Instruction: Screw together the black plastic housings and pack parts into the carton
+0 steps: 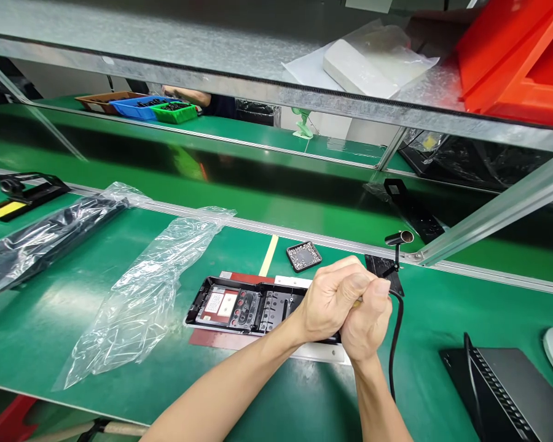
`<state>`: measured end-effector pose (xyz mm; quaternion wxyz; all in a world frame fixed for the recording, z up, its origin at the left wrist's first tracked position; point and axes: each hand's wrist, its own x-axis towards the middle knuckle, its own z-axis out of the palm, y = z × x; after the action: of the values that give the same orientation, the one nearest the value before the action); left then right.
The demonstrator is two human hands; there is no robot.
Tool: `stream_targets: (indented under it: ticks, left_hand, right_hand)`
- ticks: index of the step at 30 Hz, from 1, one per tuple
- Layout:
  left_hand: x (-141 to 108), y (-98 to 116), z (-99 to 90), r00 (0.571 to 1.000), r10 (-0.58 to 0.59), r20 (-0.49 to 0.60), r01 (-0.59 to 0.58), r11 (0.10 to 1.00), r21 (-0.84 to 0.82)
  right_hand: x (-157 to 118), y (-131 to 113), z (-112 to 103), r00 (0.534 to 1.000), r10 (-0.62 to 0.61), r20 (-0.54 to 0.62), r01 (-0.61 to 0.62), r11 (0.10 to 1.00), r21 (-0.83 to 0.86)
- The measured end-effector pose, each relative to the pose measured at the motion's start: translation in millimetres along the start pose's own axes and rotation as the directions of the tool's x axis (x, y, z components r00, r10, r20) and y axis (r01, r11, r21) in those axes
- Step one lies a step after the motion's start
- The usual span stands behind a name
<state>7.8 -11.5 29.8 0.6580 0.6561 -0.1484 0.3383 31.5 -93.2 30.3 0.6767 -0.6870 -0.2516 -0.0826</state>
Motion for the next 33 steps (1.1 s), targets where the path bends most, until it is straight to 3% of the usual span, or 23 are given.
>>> stream_targets:
  ticks: [6, 33]
  left_hand:
    - [1.1, -0.5, 1.5, 1.0, -0.008, 0.009, 0.008, 1.0, 0.001]
    - [0.6, -0.2, 1.9, 0.999, 0.052, -0.009, -0.052, 0.999, 0.014]
  right_hand:
    - [-0.9, 0.1, -0.8, 0.999, 0.008, -0.042, -0.007, 1.0, 0.017]
    - [1.3, -0.1, 2.5, 0.995, -0.102, 0.009, 0.102, 0.994, 0.032]
